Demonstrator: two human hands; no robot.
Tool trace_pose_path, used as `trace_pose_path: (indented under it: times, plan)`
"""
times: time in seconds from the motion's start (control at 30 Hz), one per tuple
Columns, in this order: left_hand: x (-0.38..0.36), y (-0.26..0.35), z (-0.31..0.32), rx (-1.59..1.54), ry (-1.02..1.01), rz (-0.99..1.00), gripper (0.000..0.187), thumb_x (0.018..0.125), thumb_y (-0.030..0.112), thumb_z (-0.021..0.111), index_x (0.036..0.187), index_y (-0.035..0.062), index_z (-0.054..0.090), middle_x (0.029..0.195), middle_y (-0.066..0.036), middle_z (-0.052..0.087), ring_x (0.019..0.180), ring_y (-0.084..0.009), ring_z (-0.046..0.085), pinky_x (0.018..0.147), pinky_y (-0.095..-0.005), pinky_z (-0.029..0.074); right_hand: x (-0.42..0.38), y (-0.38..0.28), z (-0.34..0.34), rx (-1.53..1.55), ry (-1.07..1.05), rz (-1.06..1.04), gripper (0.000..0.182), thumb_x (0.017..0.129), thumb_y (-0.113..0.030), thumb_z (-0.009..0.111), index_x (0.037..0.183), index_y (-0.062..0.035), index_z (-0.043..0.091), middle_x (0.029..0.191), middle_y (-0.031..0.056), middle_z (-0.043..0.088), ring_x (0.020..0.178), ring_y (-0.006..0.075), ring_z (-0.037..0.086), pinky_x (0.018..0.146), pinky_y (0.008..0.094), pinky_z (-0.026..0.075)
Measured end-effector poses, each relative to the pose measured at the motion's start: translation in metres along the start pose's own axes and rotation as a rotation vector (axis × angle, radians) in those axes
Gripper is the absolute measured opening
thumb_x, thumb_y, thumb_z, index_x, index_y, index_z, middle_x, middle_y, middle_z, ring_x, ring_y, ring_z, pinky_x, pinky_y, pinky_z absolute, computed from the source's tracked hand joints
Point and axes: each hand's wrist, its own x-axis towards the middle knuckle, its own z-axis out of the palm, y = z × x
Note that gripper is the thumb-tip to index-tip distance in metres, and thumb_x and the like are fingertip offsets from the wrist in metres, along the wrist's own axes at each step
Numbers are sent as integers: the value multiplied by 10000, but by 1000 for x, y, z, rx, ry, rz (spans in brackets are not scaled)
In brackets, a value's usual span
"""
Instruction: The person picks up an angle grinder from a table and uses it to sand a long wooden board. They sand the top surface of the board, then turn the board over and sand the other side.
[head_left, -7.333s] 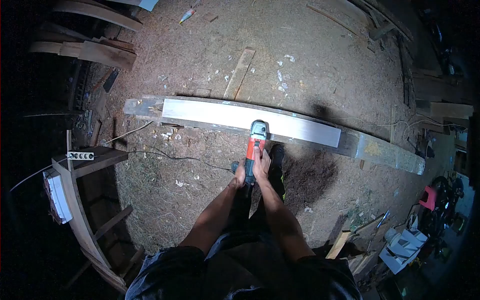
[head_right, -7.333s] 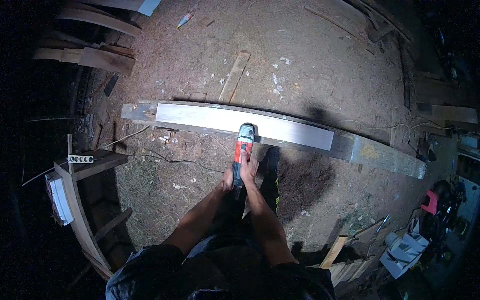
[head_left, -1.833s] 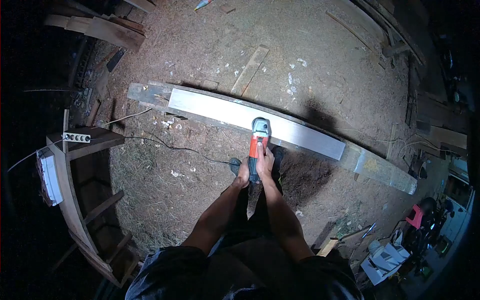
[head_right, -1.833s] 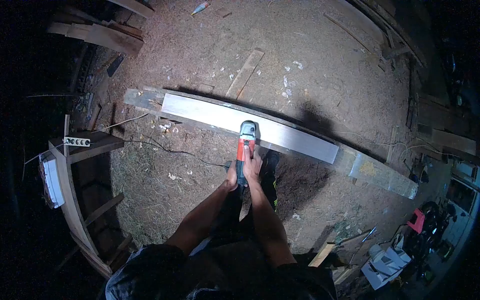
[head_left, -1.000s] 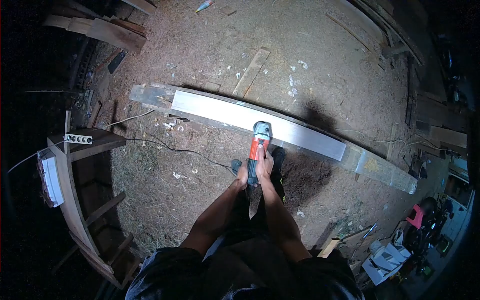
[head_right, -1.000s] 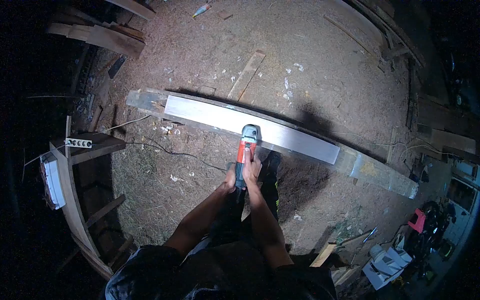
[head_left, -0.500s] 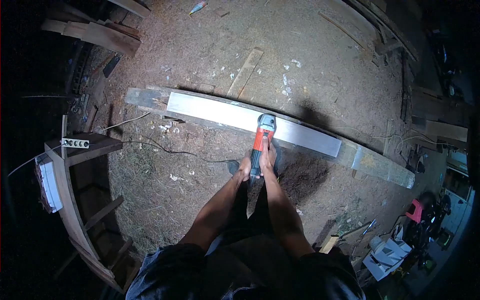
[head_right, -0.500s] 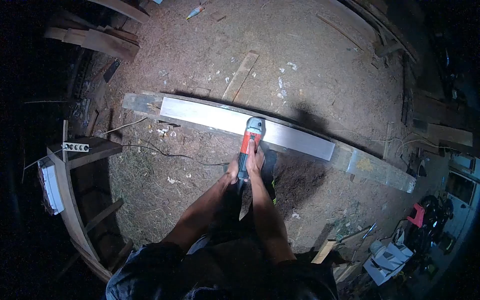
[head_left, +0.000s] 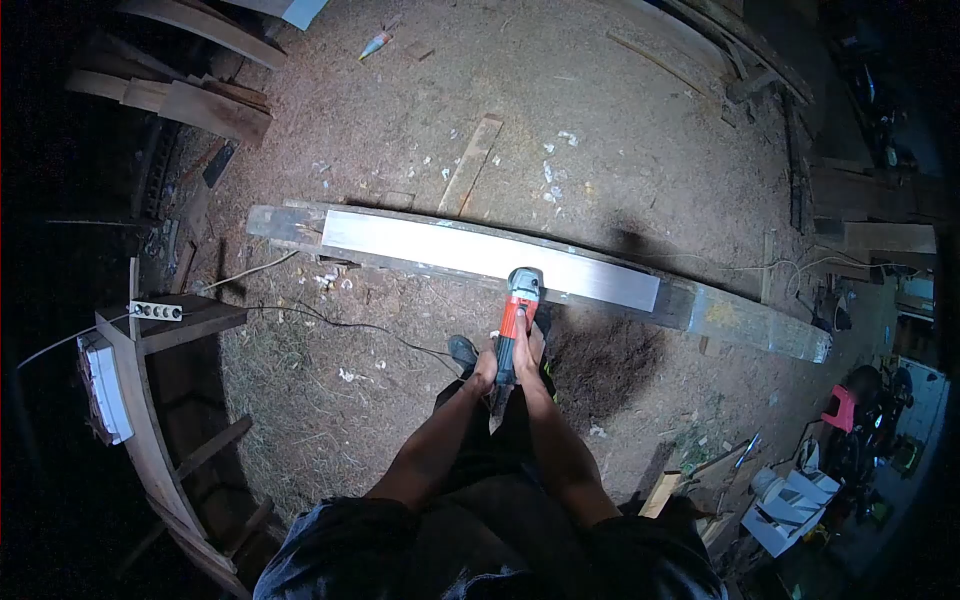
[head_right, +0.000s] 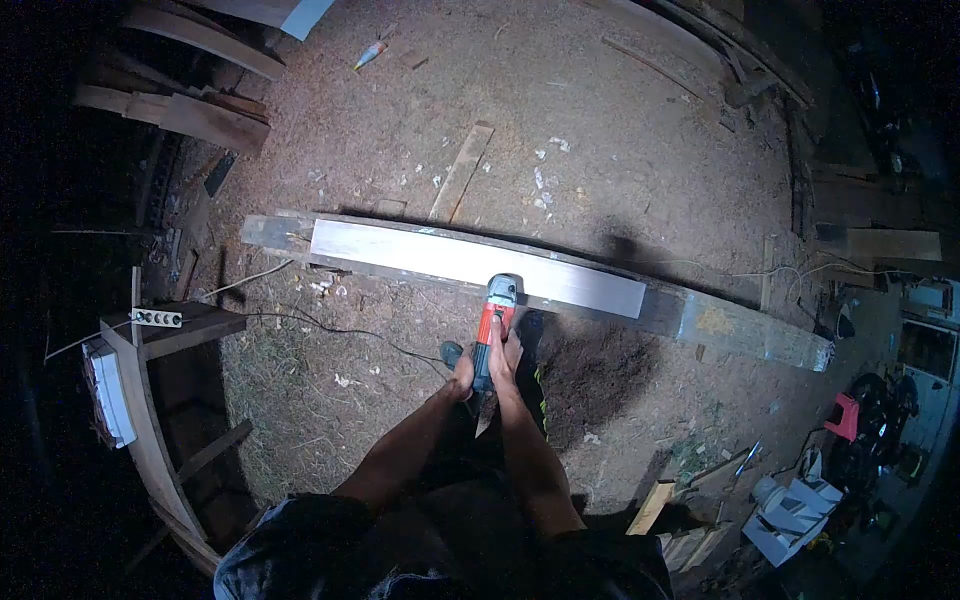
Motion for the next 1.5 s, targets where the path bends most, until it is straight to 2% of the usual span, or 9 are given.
trace_pose_path:
  times: [0.33,0.4,0.57,0.8,0.97,1.03,1.07,1.3,1.5]
  plan:
    - [15,33,36,-43,-37,-37,525,976,422,165,1191,49,466,657,-131,612,453,-246,598,329,-337,497,43,-25,-16,-63,-95,54,753,837,-640,490,1212,12,521,1075,297,602,1044,462,554,887,485,424]
    - [14,42,42,-139,-23,-11,527,973,437,159,1157,62,480,648,-114,608,459,-227,599,325,-326,485,56,-18,-6,-48,-113,-95,789,823,-675,470,1234,-4,527,1170,297,554,1108,449,517,941,481,396]
    - [15,55,32,-160,30,-37,505,978,424,205,1163,65,508,688,-97,622,476,-213,604,346,-332,489,60,-29,12,-203,-90,-109,729,829,-656,494,1077,18,619,998,238,643,977,366,609,853,431,441]
    - [-16,55,37,-72,29,0,505,988,350,255,1326,19,431,1038,-142,623,841,-231,654,605,-319,548,22,-47,-6,-4,-135,-39,684,831,-623,532,1062,14,625,974,237,650,953,360,615,833,420,447]
    - [21,1,37,-152,-83,67,507,987,360,273,1300,3,452,1036,-144,626,814,-242,654,627,-324,552,36,-8,-26,-59,-53,-22,652,858,-594,512,1092,4,619,993,214,654,957,333,617,836,404,447]
    - [22,6,41,167,-150,-34,493,990,317,255,1309,-9,442,1126,-171,602,976,-250,628,808,-332,533,38,-7,-40,37,14,-12,646,871,-589,495,1099,2,621,1006,206,655,951,311,618,837,404,447]
    - [23,11,47,259,-75,-88,480,989,267,240,1321,-26,427,1247,-198,545,1165,-274,530,1000,-366,422,41,-6,-47,17,52,-23,654,875,-597,481,1114,-4,620,1010,201,654,952,293,615,843,402,445]
    - [57,41,82,354,-94,66,469,991,258,247,1326,-16,427,1243,-180,547,1149,-255,534,991,-357,426,74,3,-92,174,159,-5,683,876,-607,464,1096,22,618,992,222,654,949,351,616,842,425,443]
    - [101,60,127,449,-138,201,458,994,249,253,1332,-5,427,1240,-162,549,1133,-235,539,983,-348,430,84,2,-131,236,242,43,634,914,-562,458,1099,20,626,943,128,655,881,219,588,820,347,445]
